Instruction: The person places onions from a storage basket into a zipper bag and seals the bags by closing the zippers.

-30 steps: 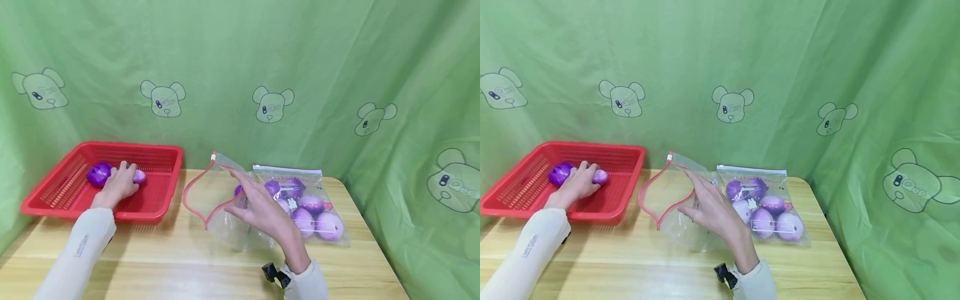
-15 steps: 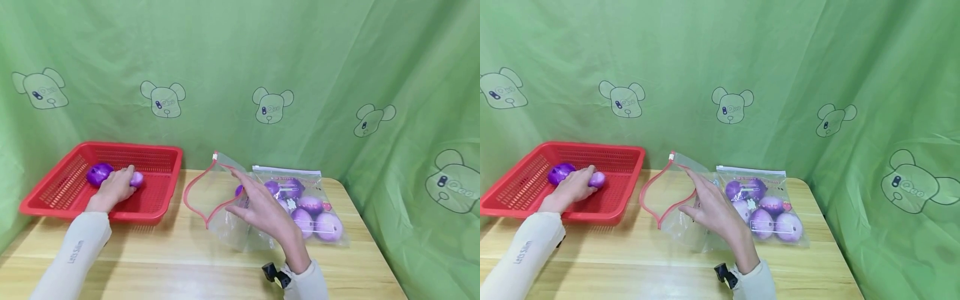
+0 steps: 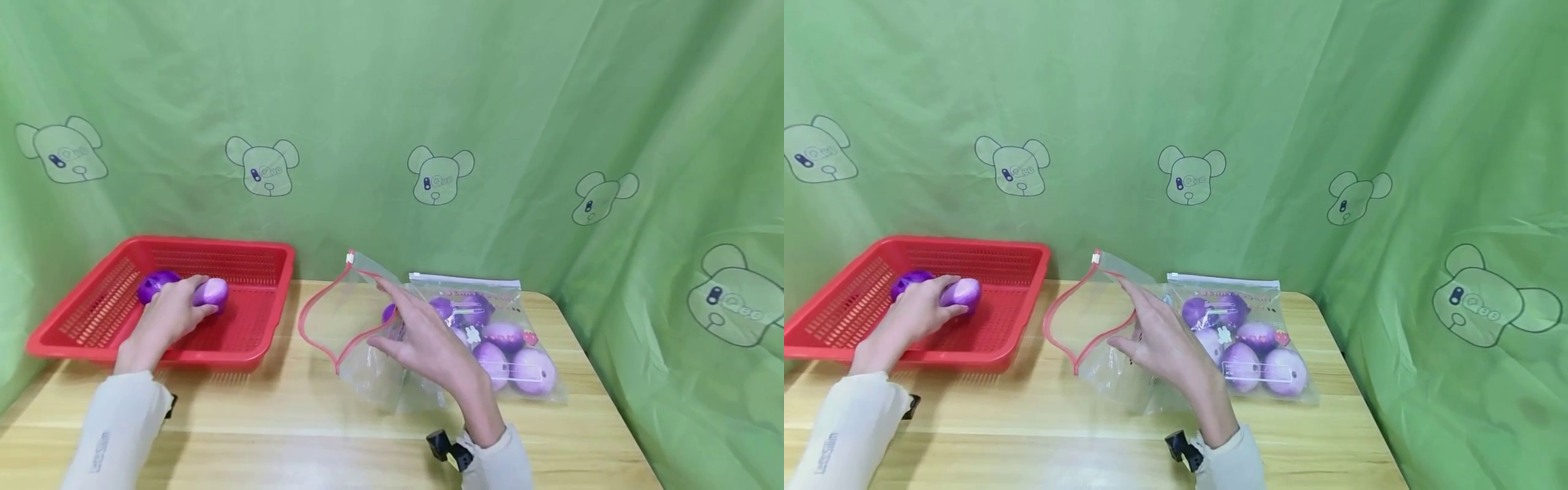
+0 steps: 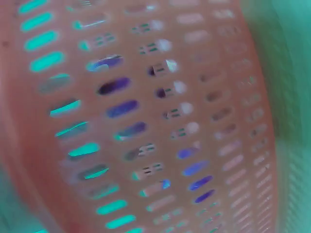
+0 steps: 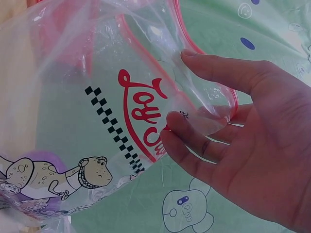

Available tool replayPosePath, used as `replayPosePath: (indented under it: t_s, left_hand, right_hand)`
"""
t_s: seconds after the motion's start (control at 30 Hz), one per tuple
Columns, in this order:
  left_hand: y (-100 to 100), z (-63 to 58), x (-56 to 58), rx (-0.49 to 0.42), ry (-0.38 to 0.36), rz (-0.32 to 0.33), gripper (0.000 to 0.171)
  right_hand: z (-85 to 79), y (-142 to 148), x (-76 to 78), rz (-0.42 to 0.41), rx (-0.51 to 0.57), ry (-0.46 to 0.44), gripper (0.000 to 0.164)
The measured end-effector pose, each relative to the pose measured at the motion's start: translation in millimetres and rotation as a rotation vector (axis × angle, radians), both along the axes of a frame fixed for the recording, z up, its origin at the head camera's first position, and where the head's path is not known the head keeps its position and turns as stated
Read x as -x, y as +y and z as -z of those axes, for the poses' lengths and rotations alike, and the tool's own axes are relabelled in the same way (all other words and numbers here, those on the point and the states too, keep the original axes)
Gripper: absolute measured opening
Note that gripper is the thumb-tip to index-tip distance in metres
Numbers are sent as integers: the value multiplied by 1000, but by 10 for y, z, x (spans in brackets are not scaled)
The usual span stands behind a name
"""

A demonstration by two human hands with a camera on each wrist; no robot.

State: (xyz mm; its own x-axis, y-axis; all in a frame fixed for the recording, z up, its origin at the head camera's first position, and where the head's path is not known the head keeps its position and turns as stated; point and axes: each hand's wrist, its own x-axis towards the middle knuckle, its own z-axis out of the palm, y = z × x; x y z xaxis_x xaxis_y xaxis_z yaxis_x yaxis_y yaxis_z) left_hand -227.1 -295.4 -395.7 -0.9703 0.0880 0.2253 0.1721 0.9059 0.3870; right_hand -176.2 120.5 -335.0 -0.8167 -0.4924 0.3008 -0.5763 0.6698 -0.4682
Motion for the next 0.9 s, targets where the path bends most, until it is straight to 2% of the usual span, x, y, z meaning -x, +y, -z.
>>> replayPosePath:
  t_s: [0.23,0.43,0.9]
  left_hand:
    - [213,-66,-184,-66,121,-6,60]
    - [403,-120,-349,-131,185,-17,57]
    - [815,-292,-540,-207,288,112,53]
  right_hand:
    - [11,10,-9,3,1,9,91]
    - [3,-11,-1,-1,1,6,92]
    - [6,-11,-5,2,-15,15,95]
